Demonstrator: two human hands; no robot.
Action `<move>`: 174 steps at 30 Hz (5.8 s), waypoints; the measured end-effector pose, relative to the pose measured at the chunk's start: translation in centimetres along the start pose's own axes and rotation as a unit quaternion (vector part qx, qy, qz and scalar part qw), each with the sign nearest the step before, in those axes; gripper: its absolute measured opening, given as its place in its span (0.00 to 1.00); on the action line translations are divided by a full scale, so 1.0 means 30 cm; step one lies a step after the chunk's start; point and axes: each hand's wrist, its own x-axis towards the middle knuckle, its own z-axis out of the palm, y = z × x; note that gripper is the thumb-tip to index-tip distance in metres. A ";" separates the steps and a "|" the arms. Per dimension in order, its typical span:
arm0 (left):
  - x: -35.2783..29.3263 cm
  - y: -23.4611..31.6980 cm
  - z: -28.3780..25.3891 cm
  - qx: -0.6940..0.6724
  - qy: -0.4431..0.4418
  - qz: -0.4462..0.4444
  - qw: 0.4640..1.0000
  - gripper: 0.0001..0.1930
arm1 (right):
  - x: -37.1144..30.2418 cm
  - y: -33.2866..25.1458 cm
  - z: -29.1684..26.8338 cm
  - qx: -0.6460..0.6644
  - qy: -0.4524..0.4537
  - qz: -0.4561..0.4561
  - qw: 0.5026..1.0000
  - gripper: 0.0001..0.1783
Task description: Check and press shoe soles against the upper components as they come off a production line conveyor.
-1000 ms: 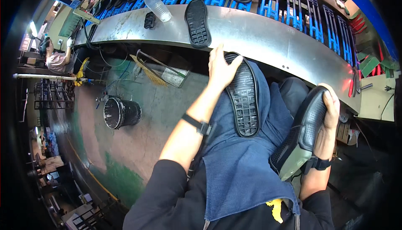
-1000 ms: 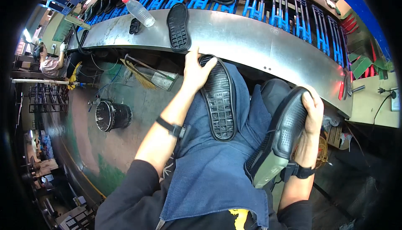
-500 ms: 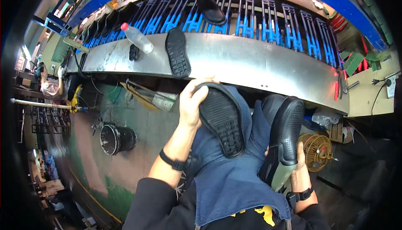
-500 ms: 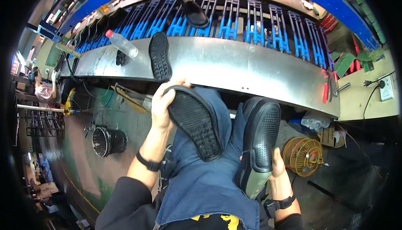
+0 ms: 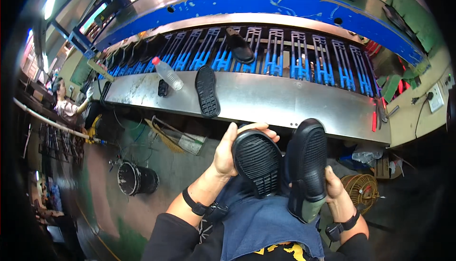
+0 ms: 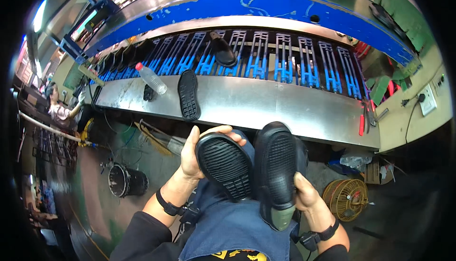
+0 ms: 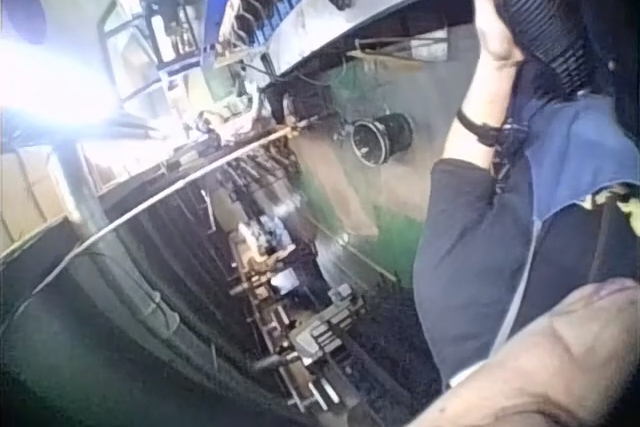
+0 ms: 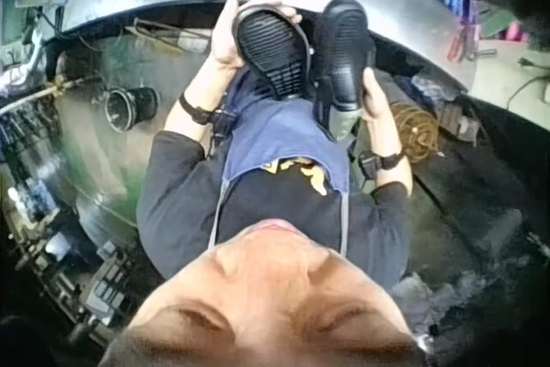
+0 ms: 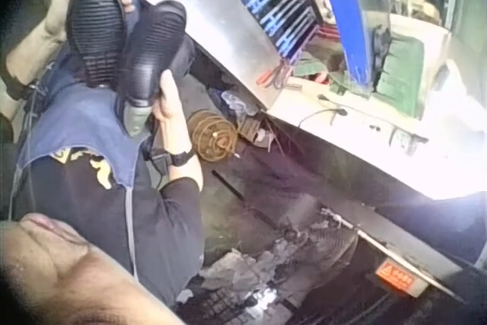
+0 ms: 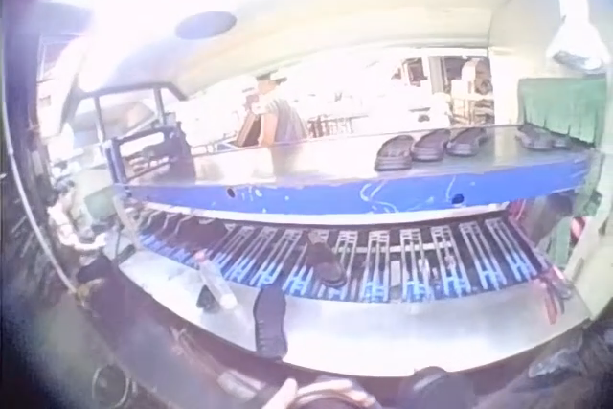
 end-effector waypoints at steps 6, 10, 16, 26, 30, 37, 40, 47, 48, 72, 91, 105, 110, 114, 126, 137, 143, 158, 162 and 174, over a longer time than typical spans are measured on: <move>0.035 0.004 0.160 0.275 -0.033 0.024 0.961 0.39 | 0.052 -0.017 0.161 -0.258 -0.083 -0.053 0.961 0.48; 0.005 -0.002 0.209 0.334 -0.052 0.023 0.941 0.39 | 0.002 0.050 0.124 -0.250 -0.078 -0.086 0.961 0.49; -0.010 -0.026 0.247 0.364 -0.047 0.026 0.930 0.38 | 0.008 0.034 0.115 -0.228 -0.063 -0.079 0.968 0.49; 0.000 -0.039 0.256 0.382 -0.070 0.041 0.921 0.36 | 0.008 0.025 0.105 -0.237 -0.070 -0.082 0.966 0.49; -0.003 -0.047 0.253 0.384 -0.073 0.042 0.920 0.36 | 0.006 0.033 0.102 -0.216 -0.073 -0.077 0.971 0.49; -0.010 -0.046 0.255 0.384 -0.085 0.028 0.919 0.36 | -0.002 0.041 0.100 -0.202 -0.065 -0.079 0.974 0.51; -0.020 -0.055 0.268 0.383 -0.106 0.019 0.917 0.36 | -0.008 0.053 0.089 -0.194 -0.061 -0.079 0.976 0.51; -0.029 0.051 0.330 0.591 -0.173 0.080 0.784 0.34 | -0.018 0.080 0.076 -0.177 -0.052 -0.097 0.978 0.53; -0.024 0.060 0.352 0.598 -0.167 0.066 0.781 0.38 | -0.019 0.084 0.064 -0.169 -0.031 -0.099 0.980 0.53; 0.057 -0.185 0.310 0.622 -0.091 0.106 0.770 0.43 | 0.003 0.068 0.060 0.170 0.034 -0.152 0.973 0.43; 0.062 -0.124 0.393 0.633 -0.130 0.036 0.762 0.43 | 0.031 0.080 0.053 0.309 -0.041 -0.195 0.930 0.37; -0.052 -0.048 0.016 -0.022 0.082 -0.032 0.996 0.37 | 0.059 -0.130 0.263 -0.633 0.027 -0.243 0.735 0.25; -0.034 -0.075 0.087 0.038 0.090 -0.070 0.993 0.53 | 0.207 -0.296 0.355 -0.637 -0.072 -0.226 0.734 0.39; 0.005 -0.030 0.057 0.297 0.034 0.047 0.953 0.65 | 0.219 -0.293 0.347 -0.602 -0.129 -0.244 0.750 0.38; 0.054 -0.054 0.104 0.395 0.109 0.130 0.903 0.33 | 0.208 -0.241 0.261 -0.507 -0.149 -0.199 0.826 0.36; 0.066 -0.144 -0.036 0.287 0.154 0.062 0.943 0.35 | 0.109 -0.068 0.353 -0.786 0.058 -0.261 0.558 0.35; 0.054 -0.233 -0.264 0.009 0.117 -0.048 0.992 0.34 | -0.053 0.108 0.206 -0.805 0.063 -0.279 0.520 0.37; -0.046 -0.232 -0.235 0.487 0.172 0.013 0.856 0.29 | 0.234 -0.193 0.199 -0.572 0.080 -0.229 0.784 0.42; 0.153 -0.355 -0.084 0.221 0.225 0.020 0.949 0.28 | 0.422 -0.130 -0.110 -0.292 0.200 -0.068 0.933 0.26; -0.024 -0.247 0.022 0.584 -0.442 -0.023 0.681 0.04 | 0.151 -0.194 0.188 -0.792 -0.345 0.181 0.470 0.15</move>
